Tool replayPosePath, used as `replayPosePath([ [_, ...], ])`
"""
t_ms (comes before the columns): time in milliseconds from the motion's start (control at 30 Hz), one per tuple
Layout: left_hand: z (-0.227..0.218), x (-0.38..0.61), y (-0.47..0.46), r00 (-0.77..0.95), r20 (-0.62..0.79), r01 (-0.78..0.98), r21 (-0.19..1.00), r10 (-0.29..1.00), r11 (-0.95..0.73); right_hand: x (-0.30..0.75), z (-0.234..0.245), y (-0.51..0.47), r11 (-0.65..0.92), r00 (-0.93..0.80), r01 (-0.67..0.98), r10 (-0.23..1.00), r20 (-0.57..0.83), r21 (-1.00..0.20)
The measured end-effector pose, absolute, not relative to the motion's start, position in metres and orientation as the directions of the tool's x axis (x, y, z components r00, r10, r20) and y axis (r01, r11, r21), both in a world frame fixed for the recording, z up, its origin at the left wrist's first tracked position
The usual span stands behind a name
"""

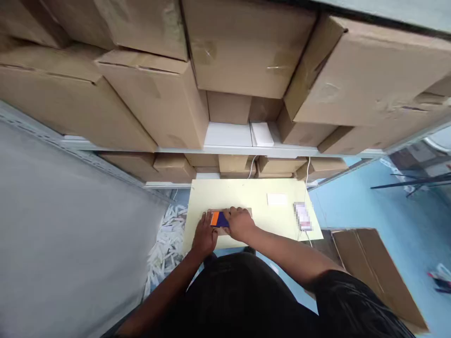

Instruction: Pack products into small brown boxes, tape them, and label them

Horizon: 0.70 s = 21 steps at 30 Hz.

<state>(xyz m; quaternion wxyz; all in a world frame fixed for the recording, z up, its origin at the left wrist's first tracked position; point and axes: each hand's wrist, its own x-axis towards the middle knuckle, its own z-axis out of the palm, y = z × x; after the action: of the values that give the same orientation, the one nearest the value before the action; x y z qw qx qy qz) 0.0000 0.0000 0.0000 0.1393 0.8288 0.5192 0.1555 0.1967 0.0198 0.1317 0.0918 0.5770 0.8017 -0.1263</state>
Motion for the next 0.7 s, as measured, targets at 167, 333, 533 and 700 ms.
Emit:
replayPosePath([
  [167, 0.008, 0.002, 0.005, 0.431, 0.053, 0.840, 0.340, 0.901, -0.423, 0.200, 0.133, 0.027, 0.309, -0.336, 0.942, 0.876, -0.346, -0.130],
  [333, 0.018, 0.006, 0.004, 0.408, 0.004, 0.864, 0.322, 0.913, -0.387, 0.214, 0.132, 0.031, 0.336, -0.376, 0.926, 0.865, -0.332, -0.175],
  [533, 0.026, 0.010, 0.003, 0.372, -0.053, 0.887, 0.313, 0.927, -0.339, 0.262, 0.132, 0.029, 0.356, -0.402, 0.915, 0.842, -0.358, -0.189],
  [700, 0.027, 0.010, 0.003, 0.383, -0.079, 0.896, 0.277, 0.921, -0.348, 0.338, 0.137, 0.015, 0.397, -0.445, 0.895, 0.830, -0.335, -0.204],
])
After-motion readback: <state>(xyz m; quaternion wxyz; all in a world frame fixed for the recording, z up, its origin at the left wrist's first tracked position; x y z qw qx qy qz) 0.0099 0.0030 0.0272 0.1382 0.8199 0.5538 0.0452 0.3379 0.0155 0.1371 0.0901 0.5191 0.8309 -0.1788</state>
